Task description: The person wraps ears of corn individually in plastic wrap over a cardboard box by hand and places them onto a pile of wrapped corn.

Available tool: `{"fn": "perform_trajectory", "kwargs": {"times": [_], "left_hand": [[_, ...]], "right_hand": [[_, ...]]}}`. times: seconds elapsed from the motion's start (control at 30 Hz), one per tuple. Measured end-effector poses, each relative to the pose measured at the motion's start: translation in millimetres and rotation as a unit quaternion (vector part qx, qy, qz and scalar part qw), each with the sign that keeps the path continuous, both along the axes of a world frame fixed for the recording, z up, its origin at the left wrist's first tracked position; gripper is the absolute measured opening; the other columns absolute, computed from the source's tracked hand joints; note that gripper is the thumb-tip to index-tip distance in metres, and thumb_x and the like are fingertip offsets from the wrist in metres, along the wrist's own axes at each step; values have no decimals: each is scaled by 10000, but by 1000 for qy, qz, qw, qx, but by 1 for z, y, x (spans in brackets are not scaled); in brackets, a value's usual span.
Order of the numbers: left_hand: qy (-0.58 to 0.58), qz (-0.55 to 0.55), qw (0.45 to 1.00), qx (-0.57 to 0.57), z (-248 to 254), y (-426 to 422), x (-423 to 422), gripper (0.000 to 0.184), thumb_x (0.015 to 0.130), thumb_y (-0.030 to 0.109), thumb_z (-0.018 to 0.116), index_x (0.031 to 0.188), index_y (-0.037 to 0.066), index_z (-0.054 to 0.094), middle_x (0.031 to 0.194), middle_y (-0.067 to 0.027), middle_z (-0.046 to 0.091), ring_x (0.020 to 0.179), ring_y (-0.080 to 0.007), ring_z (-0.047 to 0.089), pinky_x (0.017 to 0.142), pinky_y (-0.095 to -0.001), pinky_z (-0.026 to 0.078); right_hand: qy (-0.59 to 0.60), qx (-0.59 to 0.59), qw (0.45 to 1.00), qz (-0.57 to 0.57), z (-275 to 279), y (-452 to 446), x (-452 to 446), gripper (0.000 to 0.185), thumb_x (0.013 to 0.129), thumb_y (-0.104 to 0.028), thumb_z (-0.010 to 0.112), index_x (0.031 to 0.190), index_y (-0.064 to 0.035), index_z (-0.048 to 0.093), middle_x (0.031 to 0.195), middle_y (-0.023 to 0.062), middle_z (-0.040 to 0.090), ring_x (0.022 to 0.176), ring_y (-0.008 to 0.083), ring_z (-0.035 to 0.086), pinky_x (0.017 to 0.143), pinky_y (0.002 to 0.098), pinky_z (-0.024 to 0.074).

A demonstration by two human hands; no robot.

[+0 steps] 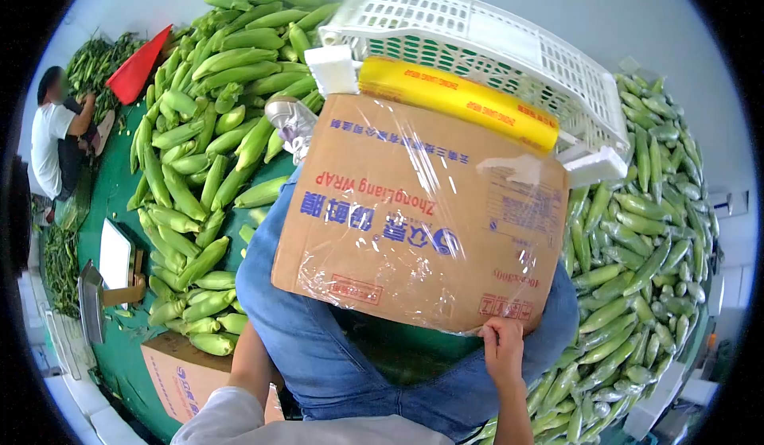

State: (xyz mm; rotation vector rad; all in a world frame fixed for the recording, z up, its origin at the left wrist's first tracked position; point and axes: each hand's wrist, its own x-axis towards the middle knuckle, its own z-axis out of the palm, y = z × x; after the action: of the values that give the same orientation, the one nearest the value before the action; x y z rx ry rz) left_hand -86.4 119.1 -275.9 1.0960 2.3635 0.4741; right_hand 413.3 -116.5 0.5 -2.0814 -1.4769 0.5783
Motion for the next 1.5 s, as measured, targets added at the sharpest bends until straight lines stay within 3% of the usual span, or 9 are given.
{"fn": "perform_trajectory", "kwargs": {"times": [0.2,0.4,0.43,0.67,0.77,0.93,1.17,1.23,1.5], "left_hand": [[-575,160,706,381,175,27,-36,498,933,331,563,1339,74,432,1250,-127,546,1118,-267,550,960,-497,456],[-237,-374,872,207,356,5,99,583,738,66,714,1281,57,505,1122,-95,612,1017,-297,618,828,-399,528],[57,-560,740,367,380,2,164,591,652,97,773,1215,134,598,1072,-114,627,921,-303,640,774,-360,535],[17,-795,576,190,330,-28,306,571,691,284,755,1239,262,595,1139,-60,623,931,-250,651,771,-372,539],[-1,-789,595,152,331,-19,309,553,719,300,737,1250,245,592,1199,-85,598,1013,-285,627,873,-418,500],[49,-675,640,364,306,-57,273,498,770,307,723,1234,166,609,1263,-126,559,1090,-326,580,986,-478,419],[-160,-384,870,266,315,12,223,160,755,142,761,837,45,665,784,-124,645,682,-301,620,618,-416,503],[-68,-534,737,409,320,68,270,94,832,130,663,823,36,663,692,-129,646,637,-319,635,628,-411,513],[64,-708,698,80,323,-46,306,570,884,411,591,1269,-2,519,1081,-230,636,961,-343,649,808,-469,515]], "right_hand": [[-14,52,998,-11,1,-3,-8,60,876,-103,610,860,-47,597,842,102,620,809,296,542,778,399,427],[-88,3,996,-17,20,-1,-14,55,874,-110,613,885,-56,609,740,79,630,786,287,579,743,408,438],[-82,4,996,-27,21,0,-16,59,875,-112,613,896,-57,606,726,76,628,761,288,586,719,408,443],[306,-143,933,-121,75,-6,6,133,948,-124,543,1032,-23,564,894,97,697,929,236,671,851,357,494],[488,131,855,-118,77,27,-2,195,944,-127,553,1103,-14,556,1038,90,668,1056,219,605,945,372,440],[-184,179,962,95,11,115,-9,379,881,-338,638,1120,-48,584,1114,116,614,1042,286,560,909,426,424],[-136,226,959,104,-6,141,7,383,745,-369,716,971,-65,656,993,92,593,894,293,564,749,427,468],[-137,258,949,120,-10,146,10,329,720,-322,727,915,-63,669,933,77,580,838,274,572,682,395,491],[-117,-45,985,118,29,120,-4,380,904,-411,582,822,-48,658,815,121,605,651,301,632,591,400,523]]}}
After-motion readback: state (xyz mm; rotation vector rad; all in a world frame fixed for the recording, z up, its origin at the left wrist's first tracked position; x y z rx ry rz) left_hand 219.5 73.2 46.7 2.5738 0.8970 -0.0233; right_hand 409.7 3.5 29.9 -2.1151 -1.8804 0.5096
